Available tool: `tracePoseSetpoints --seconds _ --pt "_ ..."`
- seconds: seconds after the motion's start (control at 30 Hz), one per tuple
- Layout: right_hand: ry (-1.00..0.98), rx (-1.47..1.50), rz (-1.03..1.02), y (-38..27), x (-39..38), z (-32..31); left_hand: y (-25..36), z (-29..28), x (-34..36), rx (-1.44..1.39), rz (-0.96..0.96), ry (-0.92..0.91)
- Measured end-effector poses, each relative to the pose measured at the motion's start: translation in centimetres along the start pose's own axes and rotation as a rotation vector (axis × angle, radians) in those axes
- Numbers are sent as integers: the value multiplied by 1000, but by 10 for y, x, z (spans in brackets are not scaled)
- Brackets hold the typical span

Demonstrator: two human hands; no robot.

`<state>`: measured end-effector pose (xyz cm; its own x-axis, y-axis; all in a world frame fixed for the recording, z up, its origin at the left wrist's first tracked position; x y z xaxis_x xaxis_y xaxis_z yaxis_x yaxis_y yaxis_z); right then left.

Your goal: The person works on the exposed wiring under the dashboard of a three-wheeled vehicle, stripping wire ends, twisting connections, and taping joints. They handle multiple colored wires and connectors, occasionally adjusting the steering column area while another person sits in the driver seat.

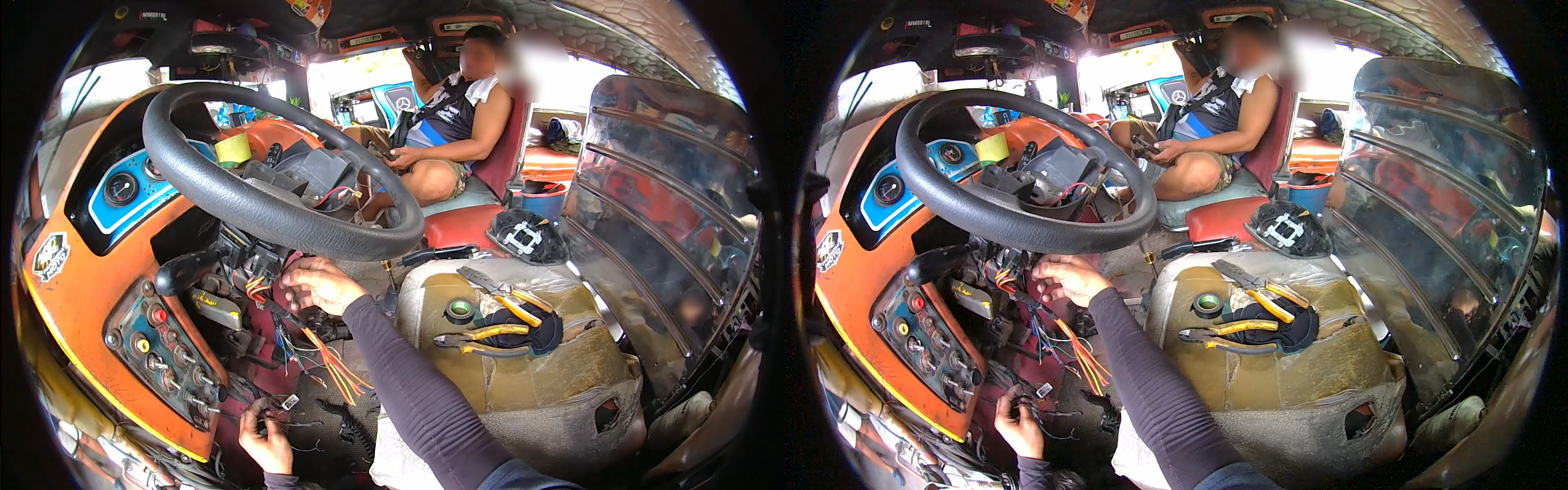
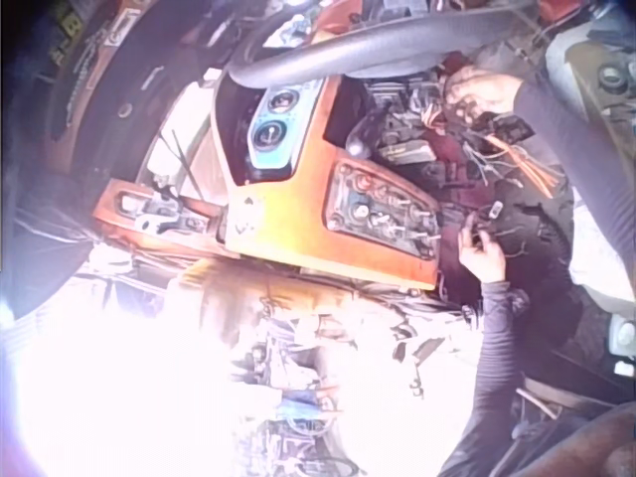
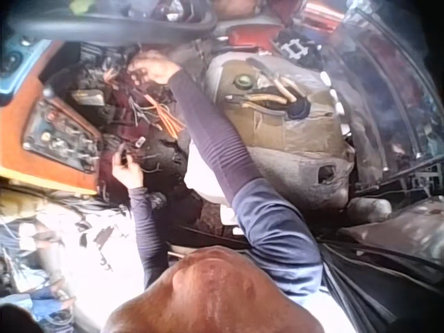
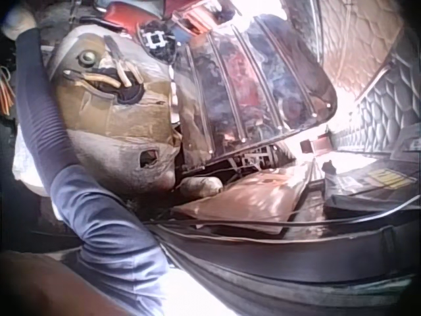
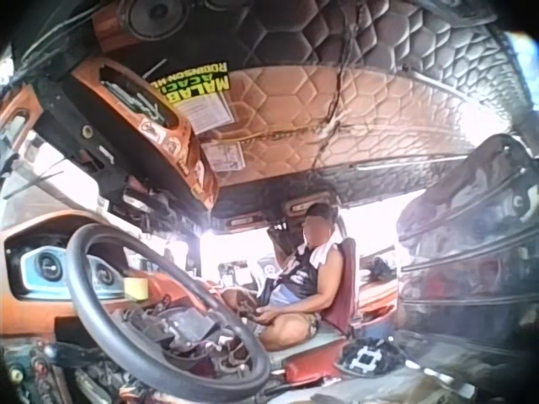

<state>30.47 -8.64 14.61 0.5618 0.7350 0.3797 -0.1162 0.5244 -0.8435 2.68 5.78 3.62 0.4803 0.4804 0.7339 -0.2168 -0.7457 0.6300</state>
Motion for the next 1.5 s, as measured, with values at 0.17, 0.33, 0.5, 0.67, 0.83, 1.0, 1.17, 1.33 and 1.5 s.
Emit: tracePoseSetpoints --seconds 0.17,0.33,0.5,0.67,0.83,1.0,1.17,1.33,1.5 --pt "4 -5 -2 -2 -1 0 -2 0 0 -18 -25 0" --pt "23 -2 9 -3 -4 0 -7 1 0 -26 -50 -8" --pt "49 2 0 -5 -4 1 -2 -1 -2 -5 -29 7" --pt "53 -13 30 -2 -2 1 -3 1 -1 -36 -46 -10" --pt "39 6 -5 -3 0 -1 -10 2 -1 -45 -47 -5" --pt "5 4 7 -1 0 -1 -4 1 -2 -12 14 8" --pt "-74 62 -46 0 -6 1 -5 3 0 -47 -101 -31" --pt "-49 142 -11 8 -16 -6 6 0 -4 -25 30 -10" --pt "-78 62 -24 3 -18 -4 -7 6 -3 -25 -31 -34"
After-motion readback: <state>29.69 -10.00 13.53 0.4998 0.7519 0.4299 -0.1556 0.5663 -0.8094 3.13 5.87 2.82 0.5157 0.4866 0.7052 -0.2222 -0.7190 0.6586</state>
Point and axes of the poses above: each hand's wrist, its own x-axis towards the middle knuckle, its own z-axis out of the palm, y = z × x, the point moved 8 cm from there along x, towards the middle knuckle, and after that the axes turned 2 degrees about z, right-handed, at the moved point
